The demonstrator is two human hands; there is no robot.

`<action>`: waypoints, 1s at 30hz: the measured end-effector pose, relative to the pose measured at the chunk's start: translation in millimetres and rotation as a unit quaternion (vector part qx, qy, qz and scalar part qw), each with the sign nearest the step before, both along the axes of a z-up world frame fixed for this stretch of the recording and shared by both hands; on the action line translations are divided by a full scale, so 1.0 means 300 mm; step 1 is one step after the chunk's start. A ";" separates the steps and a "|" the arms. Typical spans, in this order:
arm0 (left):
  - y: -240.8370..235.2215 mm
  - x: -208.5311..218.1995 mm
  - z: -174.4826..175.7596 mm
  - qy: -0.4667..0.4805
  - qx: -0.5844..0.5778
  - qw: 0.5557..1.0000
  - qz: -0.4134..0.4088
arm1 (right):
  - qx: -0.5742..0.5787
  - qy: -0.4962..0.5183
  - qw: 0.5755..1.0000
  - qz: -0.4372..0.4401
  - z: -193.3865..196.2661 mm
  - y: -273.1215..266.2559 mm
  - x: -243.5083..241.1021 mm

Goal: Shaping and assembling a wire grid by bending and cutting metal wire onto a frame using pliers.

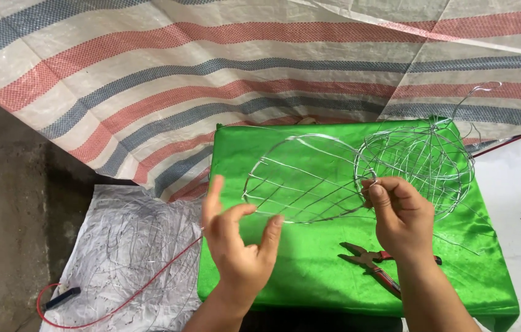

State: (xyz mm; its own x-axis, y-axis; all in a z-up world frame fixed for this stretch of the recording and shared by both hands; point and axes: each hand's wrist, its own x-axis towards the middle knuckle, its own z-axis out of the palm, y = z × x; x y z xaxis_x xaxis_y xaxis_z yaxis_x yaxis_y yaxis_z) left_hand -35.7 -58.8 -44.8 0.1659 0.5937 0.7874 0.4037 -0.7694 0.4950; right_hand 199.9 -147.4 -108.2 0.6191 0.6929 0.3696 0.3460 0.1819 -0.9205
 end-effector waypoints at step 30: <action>0.164 0.214 0.052 0.208 -0.244 0.900 -0.294 | 0.007 -0.137 0.988 0.068 0.059 0.039 -0.002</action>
State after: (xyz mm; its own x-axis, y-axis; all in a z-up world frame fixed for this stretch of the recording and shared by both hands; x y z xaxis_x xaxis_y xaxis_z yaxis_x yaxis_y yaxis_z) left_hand 28.4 -9.7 -29.3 0.7847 0.5654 0.2540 0.2258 -0.6424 0.7324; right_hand 199.2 -135.6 -90.5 0.3963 0.7561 0.5208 0.5527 0.2565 -0.7929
